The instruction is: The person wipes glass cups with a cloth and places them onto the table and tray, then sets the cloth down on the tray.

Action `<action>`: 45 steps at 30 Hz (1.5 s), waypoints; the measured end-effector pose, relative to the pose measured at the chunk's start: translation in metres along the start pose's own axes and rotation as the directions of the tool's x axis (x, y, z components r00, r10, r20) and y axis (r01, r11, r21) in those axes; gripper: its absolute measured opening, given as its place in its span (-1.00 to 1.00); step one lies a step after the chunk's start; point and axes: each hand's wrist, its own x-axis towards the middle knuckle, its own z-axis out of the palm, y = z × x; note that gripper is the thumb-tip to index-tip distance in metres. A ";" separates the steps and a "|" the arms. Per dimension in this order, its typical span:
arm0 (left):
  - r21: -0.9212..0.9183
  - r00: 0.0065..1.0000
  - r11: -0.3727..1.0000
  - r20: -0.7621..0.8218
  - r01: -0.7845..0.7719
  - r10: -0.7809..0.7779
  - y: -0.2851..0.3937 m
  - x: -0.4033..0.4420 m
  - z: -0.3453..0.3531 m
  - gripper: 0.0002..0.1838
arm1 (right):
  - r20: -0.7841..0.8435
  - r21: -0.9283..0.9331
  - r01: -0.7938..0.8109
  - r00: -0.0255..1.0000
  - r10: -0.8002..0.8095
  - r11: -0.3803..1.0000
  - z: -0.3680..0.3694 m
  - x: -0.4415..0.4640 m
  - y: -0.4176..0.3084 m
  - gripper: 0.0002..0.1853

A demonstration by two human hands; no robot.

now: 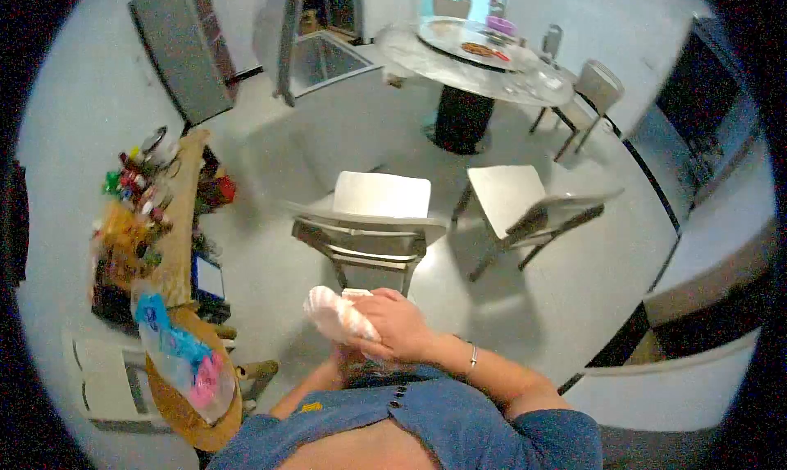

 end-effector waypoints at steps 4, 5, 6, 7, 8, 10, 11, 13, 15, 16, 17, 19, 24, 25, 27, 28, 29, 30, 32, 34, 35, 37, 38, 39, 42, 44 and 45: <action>0.050 0.991 0.998 -0.136 0.028 -0.021 -0.005 0.011 0.024 -0.44 | -0.181 0.075 -0.131 0.973 0.143 0.989 0.000 -0.026 0.009 -0.69; 0.043 0.986 0.999 -0.167 0.033 -0.025 -0.008 0.016 0.029 -0.44 | -0.223 0.095 -0.159 0.959 0.176 0.983 -0.001 -0.034 0.012 -0.71; -0.054 0.979 0.998 -0.200 0.029 -0.040 -0.019 0.028 0.026 -0.42 | -0.232 0.091 -0.166 0.955 0.183 0.982 -0.005 -0.042 0.014 -0.71; -0.045 0.980 0.998 -0.195 0.037 -0.045 -0.020 0.035 0.024 -0.42 | -0.325 0.046 -0.300 0.897 0.298 0.953 -0.009 -0.052 0.017 -0.71; -0.046 0.988 0.988 0.066 0.144 -0.141 -0.016 0.041 0.021 -0.39 | -0.421 0.015 -0.431 0.816 0.397 0.902 -0.015 -0.062 0.021 -0.70; 0.040 0.961 0.978 0.182 0.206 -0.210 -0.007 0.042 0.050 -0.29 | -0.399 0.135 -0.483 0.773 0.494 0.865 -0.037 -0.086 0.043 -0.69; 0.048 0.959 0.977 0.186 0.209 -0.214 -0.007 0.045 0.057 -0.29 | -0.355 0.252 -0.524 0.733 0.581 0.814 -0.047 -0.097 0.051 -0.67; 0.041 0.985 0.999 0.173 -0.035 0.027 -0.011 0.054 0.069 -0.28 | -0.265 0.473 -0.525 0.681 0.683 0.707 -0.060 -0.120 0.043 -0.63; 0.007 0.956 0.996 0.281 -0.091 0.085 -0.013 0.072 0.076 -0.27 | -0.145 0.666 -0.505 0.634 0.759 0.549 -0.063 -0.134 0.036 -0.57; -0.065 0.979 0.987 0.130 -0.148 0.155 -0.013 0.079 0.090 -0.26 | -0.292 0.440 -0.422 0.767 0.571 0.792 -0.061 -0.135 0.033 -0.56; -0.127 0.977 0.969 -0.028 -0.214 0.212 -0.013 0.085 0.103 -0.25 | -0.369 0.164 -0.288 0.869 0.329 0.944 -0.059 -0.135 0.033 -0.55; -0.172 0.991 0.976 -0.008 -0.131 0.132 -0.019 0.092 0.125 -0.23 | -0.376 0.120 -0.247 0.885 0.274 0.962 -0.055 -0.134 0.038 -0.56; -0.042 0.983 0.990 0.119 -0.138 0.142 -0.073 0.129 0.144 -0.33 | -0.374 0.495 -0.289 0.781 0.501 0.820 -0.040 -0.186 0.081 -0.35; 0.017 0.978 0.987 0.137 -0.160 0.156 -0.081 0.135 0.147 -0.37 | -0.360 0.544 -0.293 0.765 0.534 0.787 -0.044 -0.192 0.088 -0.29; -0.061 0.971 0.991 0.204 -0.118 0.128 -0.098 0.145 0.155 -0.38 | -0.546 0.800 0.033 0.452 0.705 0.599 -0.067 -0.198 0.080 -0.33; -0.003 0.940 0.971 0.251 -0.240 0.233 -0.108 0.151 0.165 -0.35 | -0.447 0.895 0.175 0.376 0.812 0.411 -0.077 -0.200 0.084 -0.36; 0.047 0.892 0.930 0.306 -0.363 0.333 -0.114 0.158 0.173 -0.32 | -0.528 0.847 0.125 0.315 0.788 0.517 -0.094 -0.199 0.088 -0.32; 0.065 0.889 0.941 0.356 -0.332 0.289 -0.114 0.160 0.187 -0.23 | -0.435 0.900 0.215 0.386 0.814 0.379 -0.113 -0.204 0.085 -0.34; 0.177 0.822 0.876 0.468 -0.449 0.326 -0.126 0.174 0.203 -0.21 | -0.075 0.858 0.488 0.432 0.899 -0.163 -0.118 -0.232 0.107 -0.36; 0.255 0.691 0.757 0.641 -0.601 0.333 -0.134 0.179 0.227 -0.12 | 0.074 0.729 0.494 0.632 0.771 -0.475 -0.135 -0.247 0.106 -0.38; 0.252 0.691 0.760 0.642 -0.600 0.333 -0.140 0.180 0.233 -0.12 | 0.091 0.750 0.462 0.637 0.766 -0.474 -0.137 -0.258 0.103 -0.38; 0.356 0.577 0.581 0.777 -0.732 0.252 -0.150 0.182 0.241 -0.10 | 0.091 0.829 0.406 0.579 0.810 -0.384 -0.139 -0.279 0.099 -0.38; 0.332 0.489 0.460 0.827 -0.823 0.278 -0.157 0.186 0.247 -0.10 | 0.091 0.860 0.375 0.554 0.827 -0.346 -0.140 -0.289 0.098 -0.38; 0.330 0.488 0.466 0.829 -0.821 0.272 -0.159 0.189 0.253 -0.10 | 0.079 0.876 0.369 0.527 0.846 -0.312 -0.142 -0.297 0.097 -0.39; 0.152 0.224 0.233 0.918 -0.961 0.326 -0.170 0.193 0.283 -0.15 | 0.050 0.900 0.370 0.438 0.898 -0.230 -0.147 -0.319 0.098 -0.39; 0.180 0.199 0.151 0.973 -0.972 0.116 -0.176 0.201 0.286 -0.14 | 0.027 0.901 0.392 0.377 0.926 -0.186 -0.151 -0.332 0.099 -0.40; 0.192 0.188 0.045 0.978 -0.980 -0.085 -0.177 0.205 0.287 -0.11 | 0.015 0.899 0.406 0.349 0.937 -0.165 -0.153 -0.337 0.099 -0.40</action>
